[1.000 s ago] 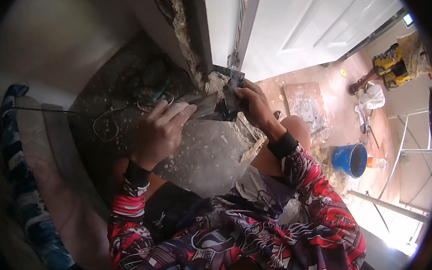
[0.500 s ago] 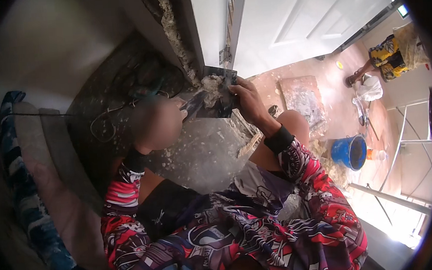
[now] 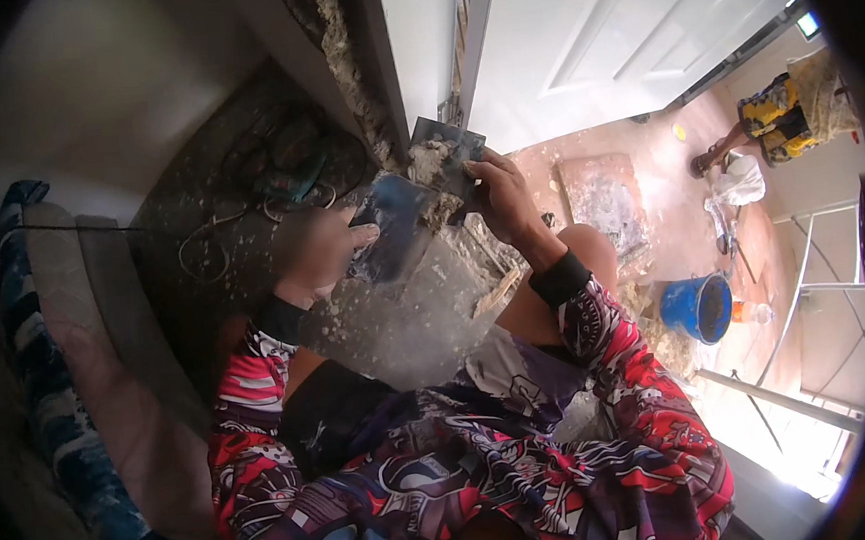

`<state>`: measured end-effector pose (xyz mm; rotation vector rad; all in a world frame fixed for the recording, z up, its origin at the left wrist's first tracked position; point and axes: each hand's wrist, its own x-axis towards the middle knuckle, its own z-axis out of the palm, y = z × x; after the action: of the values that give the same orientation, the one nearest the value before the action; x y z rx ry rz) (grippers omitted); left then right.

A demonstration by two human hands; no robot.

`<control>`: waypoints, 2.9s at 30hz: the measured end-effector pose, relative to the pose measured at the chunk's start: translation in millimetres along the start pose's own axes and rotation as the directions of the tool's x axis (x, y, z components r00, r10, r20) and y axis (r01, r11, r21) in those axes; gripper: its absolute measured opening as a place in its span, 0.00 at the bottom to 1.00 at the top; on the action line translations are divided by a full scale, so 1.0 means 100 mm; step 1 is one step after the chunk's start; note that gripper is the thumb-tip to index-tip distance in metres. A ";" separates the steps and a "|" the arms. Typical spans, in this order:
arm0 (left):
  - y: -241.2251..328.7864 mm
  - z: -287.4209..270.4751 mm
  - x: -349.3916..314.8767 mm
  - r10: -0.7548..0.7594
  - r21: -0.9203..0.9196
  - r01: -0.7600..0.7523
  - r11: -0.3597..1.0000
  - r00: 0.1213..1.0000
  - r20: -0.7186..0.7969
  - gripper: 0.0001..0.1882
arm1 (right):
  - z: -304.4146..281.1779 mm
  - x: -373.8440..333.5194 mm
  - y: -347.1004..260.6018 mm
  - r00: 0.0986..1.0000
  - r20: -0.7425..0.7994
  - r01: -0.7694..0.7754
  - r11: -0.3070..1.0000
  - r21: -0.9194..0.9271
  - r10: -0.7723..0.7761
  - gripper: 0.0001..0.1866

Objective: The person scoops plaster from a board onto a scraper, transfers and mixes the plaster between two scrapers, and applies it to the wall opening beside the doorframe.

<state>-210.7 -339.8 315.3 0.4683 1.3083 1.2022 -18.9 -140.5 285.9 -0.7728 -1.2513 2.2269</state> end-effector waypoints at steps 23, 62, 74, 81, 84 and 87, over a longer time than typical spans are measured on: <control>1.70 0.90 0.53 0.939 0.960 -0.249 -0.130 -0.343 0.038 0.03 | -0.06 -0.05 -0.02 0.997 0.082 -0.019 0.993 0.114 0.009 0.14; 1.81 0.79 0.10 0.978 0.740 -0.670 0.063 -0.105 -0.178 0.10 | 0.03 0.05 0.07 0.996 0.093 -0.018 0.985 0.172 0.002 0.12; 1.84 0.76 0.18 0.969 0.917 -0.398 -0.030 -0.238 -0.072 0.10 | -0.03 -0.02 0.01 0.998 0.062 -0.014 0.991 0.133 0.006 0.11; 2.05 0.74 -0.04 0.987 0.916 -0.398 -0.049 -0.157 -0.016 0.10 | -0.04 0.00 0.04 0.997 0.074 -0.016 0.992 0.127 0.007 0.15; 2.20 0.65 -0.05 0.999 0.911 -0.411 -0.032 -0.033 0.020 0.12 | -0.02 -0.03 0.01 0.996 0.088 -0.010 0.995 0.104 0.000 0.16; 2.38 0.49 -0.09 0.975 0.933 -0.297 -0.202 0.023 0.219 0.12 | -0.07 0.01 0.07 0.996 0.090 -0.002 0.994 0.113 -0.008 0.16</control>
<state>-260.4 -240.8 531.8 2.1906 2.4959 1.7057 -15.8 -138.7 275.9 -0.6331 -1.1548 2.3312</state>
